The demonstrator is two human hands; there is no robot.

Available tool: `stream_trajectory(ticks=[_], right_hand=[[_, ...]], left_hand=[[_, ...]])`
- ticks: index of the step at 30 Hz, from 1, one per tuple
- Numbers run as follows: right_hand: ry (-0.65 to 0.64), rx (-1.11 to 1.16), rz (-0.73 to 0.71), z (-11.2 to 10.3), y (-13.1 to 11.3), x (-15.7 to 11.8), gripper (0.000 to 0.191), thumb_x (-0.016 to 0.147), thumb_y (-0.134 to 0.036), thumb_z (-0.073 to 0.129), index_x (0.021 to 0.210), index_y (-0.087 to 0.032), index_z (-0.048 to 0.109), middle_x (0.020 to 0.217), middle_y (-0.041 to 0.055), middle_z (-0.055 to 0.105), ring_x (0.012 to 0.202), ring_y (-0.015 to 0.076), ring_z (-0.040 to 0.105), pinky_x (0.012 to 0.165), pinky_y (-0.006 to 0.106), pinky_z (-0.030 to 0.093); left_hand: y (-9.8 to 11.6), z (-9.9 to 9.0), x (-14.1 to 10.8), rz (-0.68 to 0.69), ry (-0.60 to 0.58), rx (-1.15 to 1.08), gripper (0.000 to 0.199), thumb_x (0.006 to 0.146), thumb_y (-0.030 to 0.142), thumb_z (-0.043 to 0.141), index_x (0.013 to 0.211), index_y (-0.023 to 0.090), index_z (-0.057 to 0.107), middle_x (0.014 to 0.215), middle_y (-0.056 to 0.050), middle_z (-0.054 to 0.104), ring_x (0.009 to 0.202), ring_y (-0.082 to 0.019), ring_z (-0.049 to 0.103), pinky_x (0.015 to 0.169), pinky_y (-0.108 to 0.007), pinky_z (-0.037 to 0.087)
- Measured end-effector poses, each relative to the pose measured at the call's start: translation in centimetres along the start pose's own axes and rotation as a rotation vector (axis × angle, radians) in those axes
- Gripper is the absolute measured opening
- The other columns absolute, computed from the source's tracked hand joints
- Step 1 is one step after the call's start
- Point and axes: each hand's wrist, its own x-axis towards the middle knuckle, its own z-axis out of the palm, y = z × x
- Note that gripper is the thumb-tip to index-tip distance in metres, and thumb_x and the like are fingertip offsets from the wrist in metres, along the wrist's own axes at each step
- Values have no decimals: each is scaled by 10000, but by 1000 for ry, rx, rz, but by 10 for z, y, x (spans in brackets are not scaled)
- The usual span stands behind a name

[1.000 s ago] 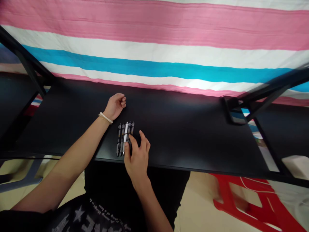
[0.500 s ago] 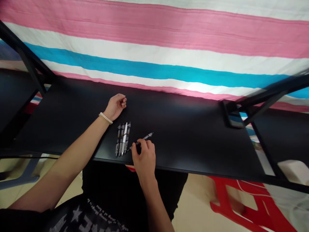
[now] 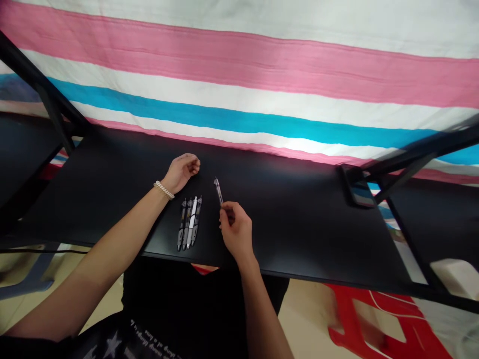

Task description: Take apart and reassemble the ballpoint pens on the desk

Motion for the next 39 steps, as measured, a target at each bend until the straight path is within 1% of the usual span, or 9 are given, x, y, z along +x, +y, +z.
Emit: stream_trajectory(ticks=[4,7,13,21,24,27,30,34,39], right_hand=[[-92,327,-51,11,2,44,216,835,-382,667,923,-195,602,704,-7,621,506,94,509,445,231,422],[-118,454,-64,24,2,76,292,792,-419,712,947,-187,625,775,24,683,516,88,526,429,219,417],[-315,484,-4,38,6,106,440,849,-592,598,929,-164,657,681,26,678,401,82,487,351,208,345],[-135,83,-280,38,6,96,472,965,-471,456,601,-191,564,487,-30,485,397,81,396,415,222,309],[-62,21,-368,40,6,95,365,963,-393,457,740,-196,668,550,-18,559,435,102,484,480,237,411],[33,60,-413,44,7,95,284,921,-392,535,1000,-197,726,821,49,706,608,146,637,612,284,533],[4,174,-307,48,9,96,383,887,-451,593,1144,-187,695,927,81,723,698,175,685,637,312,576],[-16,241,-240,47,11,97,342,928,-436,532,1055,-192,734,757,43,697,554,148,641,536,298,559],[133,153,-408,41,5,97,147,870,-311,628,899,-265,764,976,57,722,892,206,678,850,398,575]], left_hand=[[-1,-1,-6,-34,-182,56,330,784,334,747,1046,143,685,974,-100,731,829,-150,692,759,-264,520],[-2,-1,-12,-8,-267,12,359,786,358,761,1072,156,681,1032,-103,720,950,-209,702,878,-361,533],[-1,-4,-12,122,-27,-87,292,764,337,791,961,162,664,966,-64,725,943,-195,711,898,-355,544],[-6,3,-13,166,134,-30,352,696,384,833,864,128,659,835,-36,692,837,-188,726,828,-330,577],[-7,5,-14,178,183,-29,363,696,372,835,901,128,660,833,-44,703,818,-190,727,819,-348,584],[-7,4,-14,183,217,-44,388,705,347,833,975,130,657,839,-51,716,819,-194,730,830,-367,585],[-7,4,-13,177,239,-38,380,725,312,821,1013,130,650,855,-59,728,824,-194,731,848,-380,581],[-8,5,-14,172,210,-35,352,741,297,807,1006,125,650,891,-74,735,842,-202,734,854,-389,578],[-10,7,-14,163,221,-38,281,727,303,815,853,112,651,874,-81,732,851,-201,732,882,-387,563]])
